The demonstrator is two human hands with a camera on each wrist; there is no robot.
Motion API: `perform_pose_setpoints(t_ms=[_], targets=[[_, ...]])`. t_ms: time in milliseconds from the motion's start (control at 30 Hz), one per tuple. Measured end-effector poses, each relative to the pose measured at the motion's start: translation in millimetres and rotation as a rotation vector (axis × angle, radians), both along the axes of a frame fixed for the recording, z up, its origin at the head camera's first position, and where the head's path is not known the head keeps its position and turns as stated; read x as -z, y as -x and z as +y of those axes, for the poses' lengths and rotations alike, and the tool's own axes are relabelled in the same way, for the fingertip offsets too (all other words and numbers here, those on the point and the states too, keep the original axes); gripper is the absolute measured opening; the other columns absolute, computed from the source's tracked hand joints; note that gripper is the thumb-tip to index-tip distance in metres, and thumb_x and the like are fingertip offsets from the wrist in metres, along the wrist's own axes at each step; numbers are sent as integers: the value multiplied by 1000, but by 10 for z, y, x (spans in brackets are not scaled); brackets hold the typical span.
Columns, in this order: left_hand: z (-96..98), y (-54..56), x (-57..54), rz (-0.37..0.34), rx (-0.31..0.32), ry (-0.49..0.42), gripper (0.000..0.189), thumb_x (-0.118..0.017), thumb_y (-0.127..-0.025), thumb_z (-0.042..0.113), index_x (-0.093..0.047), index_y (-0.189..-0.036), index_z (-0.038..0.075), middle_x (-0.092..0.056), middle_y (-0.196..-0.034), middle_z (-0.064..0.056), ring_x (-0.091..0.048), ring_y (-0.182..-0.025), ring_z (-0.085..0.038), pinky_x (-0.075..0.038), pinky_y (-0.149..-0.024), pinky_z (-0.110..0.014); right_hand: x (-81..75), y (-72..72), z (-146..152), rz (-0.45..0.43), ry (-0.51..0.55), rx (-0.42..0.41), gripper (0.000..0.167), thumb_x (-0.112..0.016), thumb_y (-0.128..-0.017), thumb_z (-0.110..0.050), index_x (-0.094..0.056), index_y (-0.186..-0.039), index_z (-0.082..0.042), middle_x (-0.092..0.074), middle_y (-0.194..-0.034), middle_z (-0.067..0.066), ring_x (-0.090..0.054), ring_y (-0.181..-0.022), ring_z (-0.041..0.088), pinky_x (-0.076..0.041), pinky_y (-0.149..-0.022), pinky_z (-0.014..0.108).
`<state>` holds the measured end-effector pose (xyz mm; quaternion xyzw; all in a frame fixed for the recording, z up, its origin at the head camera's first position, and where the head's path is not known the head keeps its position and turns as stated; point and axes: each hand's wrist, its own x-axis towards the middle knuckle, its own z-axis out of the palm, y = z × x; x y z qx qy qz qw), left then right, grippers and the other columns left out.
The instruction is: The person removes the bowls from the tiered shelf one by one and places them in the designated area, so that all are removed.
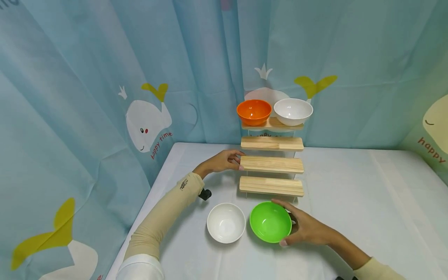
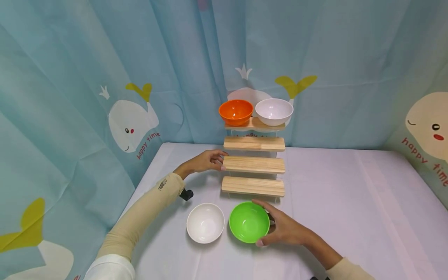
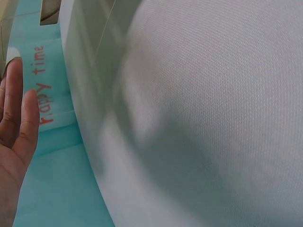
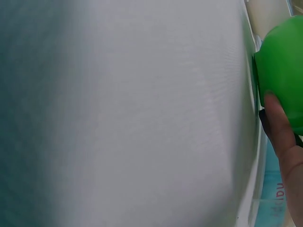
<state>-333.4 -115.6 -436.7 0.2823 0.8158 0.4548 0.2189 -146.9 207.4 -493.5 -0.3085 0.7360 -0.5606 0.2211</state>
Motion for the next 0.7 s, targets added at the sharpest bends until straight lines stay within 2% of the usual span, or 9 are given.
perform_pose_setpoints(t_ms=[200,367,700], targets=[[-5,1,3,-6,1,6,61,-74,-92,20,-48,-147,9,-65,-120,-12,-64,-112,-22,-54,-96,-32,-8,4,18,-18,-36,-9,110,-84,-78,-6,-12,-161,-8,-37,-147,28,-58,-123,23,-57,-91,30],[3,0,6,-13,5,4,62,-74,-92,20,-48,-147,9,-65,-120,-12,-65,-112,-22,-55,-96,-33,-1,1,10,-22,-19,-32,110,-85,-77,-6,-13,-161,-7,-36,-148,26,-56,-121,7,-57,-92,30],[10,-19,-19,0,-3,11,61,-74,-92,20,-49,-147,9,-66,-120,-12,-65,-113,-22,-55,-96,-33,-4,-6,10,-16,-17,-45,109,-85,-77,-5,-15,-160,-6,-37,-150,25,-54,-124,4,-55,-95,28]])
